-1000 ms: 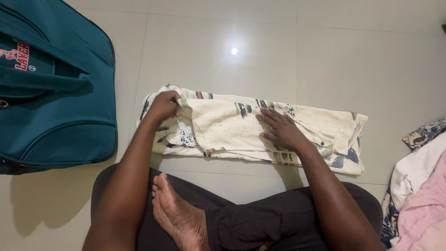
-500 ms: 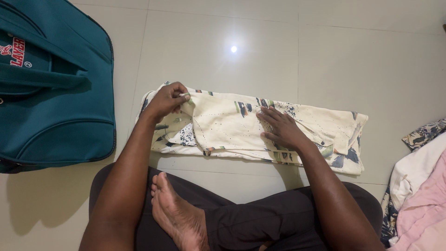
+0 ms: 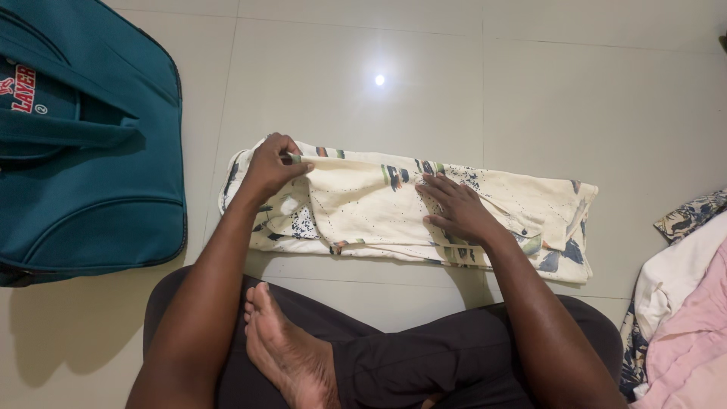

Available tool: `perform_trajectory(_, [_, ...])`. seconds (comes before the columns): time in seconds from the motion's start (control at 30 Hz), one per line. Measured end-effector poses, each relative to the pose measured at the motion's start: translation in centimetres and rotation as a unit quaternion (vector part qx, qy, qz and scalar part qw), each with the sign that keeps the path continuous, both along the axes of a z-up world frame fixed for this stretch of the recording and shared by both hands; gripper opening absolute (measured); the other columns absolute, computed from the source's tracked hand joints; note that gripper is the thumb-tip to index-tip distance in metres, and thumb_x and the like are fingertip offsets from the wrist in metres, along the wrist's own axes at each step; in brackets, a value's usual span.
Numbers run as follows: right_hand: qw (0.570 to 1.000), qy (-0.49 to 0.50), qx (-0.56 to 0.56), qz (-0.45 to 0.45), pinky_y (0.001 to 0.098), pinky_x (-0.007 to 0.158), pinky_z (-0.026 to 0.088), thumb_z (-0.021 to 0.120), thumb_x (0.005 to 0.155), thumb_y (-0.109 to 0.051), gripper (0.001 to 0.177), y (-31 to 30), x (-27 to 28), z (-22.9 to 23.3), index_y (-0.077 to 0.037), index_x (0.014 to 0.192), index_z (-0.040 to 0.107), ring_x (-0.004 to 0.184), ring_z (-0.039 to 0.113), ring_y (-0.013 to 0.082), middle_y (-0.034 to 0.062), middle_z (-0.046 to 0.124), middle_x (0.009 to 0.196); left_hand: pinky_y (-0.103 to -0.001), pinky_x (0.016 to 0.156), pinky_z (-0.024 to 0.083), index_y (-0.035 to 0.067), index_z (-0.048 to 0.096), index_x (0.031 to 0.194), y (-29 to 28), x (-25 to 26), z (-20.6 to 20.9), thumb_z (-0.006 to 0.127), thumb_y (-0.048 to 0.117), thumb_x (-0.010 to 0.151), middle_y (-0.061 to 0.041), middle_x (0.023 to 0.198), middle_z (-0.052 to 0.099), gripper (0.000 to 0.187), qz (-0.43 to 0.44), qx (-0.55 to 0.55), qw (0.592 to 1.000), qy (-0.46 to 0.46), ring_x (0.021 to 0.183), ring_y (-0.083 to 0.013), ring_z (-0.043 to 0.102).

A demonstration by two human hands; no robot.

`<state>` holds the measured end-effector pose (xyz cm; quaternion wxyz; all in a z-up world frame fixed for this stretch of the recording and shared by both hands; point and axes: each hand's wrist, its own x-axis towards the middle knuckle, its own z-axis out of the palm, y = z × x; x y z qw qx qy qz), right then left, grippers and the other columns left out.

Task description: The person folds a shirt on the floor by bringing the sides inward, smoothing the fabric, and folding the body into a square before placing it into a bag.

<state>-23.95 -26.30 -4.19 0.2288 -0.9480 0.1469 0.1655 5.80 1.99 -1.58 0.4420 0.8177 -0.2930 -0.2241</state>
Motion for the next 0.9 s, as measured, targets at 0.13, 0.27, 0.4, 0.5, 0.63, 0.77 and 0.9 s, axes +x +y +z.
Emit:
perform_trajectory(0.13, [1.0,0.01,-0.008,0.003,0.0494,0.126,0.012,0.062,0.091,-0.052,0.075,0.0,0.2,0.0,-0.038,0.157,0.03,0.156,0.014,0.0181,-0.0052,0.021,0.168,-0.033,0.075,0.053,0.007,0.059,0.1,0.3,0.2,-0.6,0.086,0.014,0.074,-0.005,0.098,0.06,0.039,0.029,0.019,0.999,-0.013,0.083,-0.0187,0.057])
perform_trajectory(0.27, [1.0,0.008,-0.003,0.0,0.0495,0.126,0.012,0.063,0.091,-0.051,0.074,0.0,0.1,0.1,-0.037,0.156,0.032,0.156,0.014,0.0185,-0.0059,0.021,0.169,-0.034,0.081,0.056,0.012,0.058,0.113,0.5,0.8,-1.7,0.083,0.008,0.067,-0.007,0.111,0.057,0.053,0.057,0.09,0.994,-0.02,0.092,-0.0197,0.061])
perform_trajectory(0.4, [1.0,0.008,-0.007,0.001,0.0485,0.127,0.013,0.064,0.09,-0.051,0.076,0.0,0.3,0.0,-0.036,0.157,0.032,0.156,0.015,0.0184,-0.005,0.022,0.168,-0.042,0.085,0.053,0.001,0.051,0.119,0.7,-0.2,-0.6,0.083,0.018,0.083,-0.02,0.118,0.054,0.051,0.171,0.126,0.968,-0.131,0.099,-0.0301,0.061])
perform_trajectory(0.5, [1.0,0.001,-0.002,0.001,0.0479,0.127,0.013,0.064,0.09,-0.051,0.075,-0.1,0.3,0.0,-0.037,0.156,0.033,0.156,0.016,0.0187,-0.0049,0.023,0.168,-0.043,0.081,0.056,-0.003,0.048,0.116,0.5,-2.1,1.6,0.078,0.028,0.091,-0.022,0.109,0.063,0.05,0.213,0.171,0.962,-0.004,0.093,-0.0335,0.068])
perform_trajectory(0.63, [1.0,0.014,-0.004,-0.006,0.0484,0.126,0.012,0.064,0.09,-0.051,0.074,0.0,0.3,0.0,-0.037,0.156,0.032,0.156,0.015,0.0186,-0.0048,0.022,0.168,-0.038,0.07,0.063,0.003,0.038,0.116,-1.0,-3.5,0.9,0.073,0.03,0.09,-0.02,0.098,0.069,0.051,0.215,0.115,0.95,0.196,0.082,-0.0321,0.075])
perform_trajectory(0.77, [1.0,0.013,-0.011,-0.001,0.0483,0.126,0.013,0.064,0.09,-0.051,0.076,-0.1,0.4,0.0,-0.036,0.157,0.032,0.156,0.017,0.02,-0.0034,0.024,0.168,-0.035,0.075,0.06,0.003,0.041,0.114,-1.3,-3.3,-2.4,0.084,0.014,0.081,-0.018,0.102,0.066,0.055,0.19,0.033,0.98,0.058,0.09,-0.0263,0.071])
perform_trajectory(0.9, [0.998,-0.028,-0.048,0.003,0.0504,0.126,0.014,0.062,0.093,-0.051,0.071,0.7,0.5,-0.5,-0.035,0.156,0.034,0.157,0.018,0.0205,-0.0028,0.024,0.169,-0.037,0.073,0.061,0.006,0.037,0.122,-0.7,-2.8,-3.8,0.073,0.003,0.083,-0.017,0.102,0.065,0.053,0.138,0.021,0.99,0.004,0.089,-0.0272,0.071])
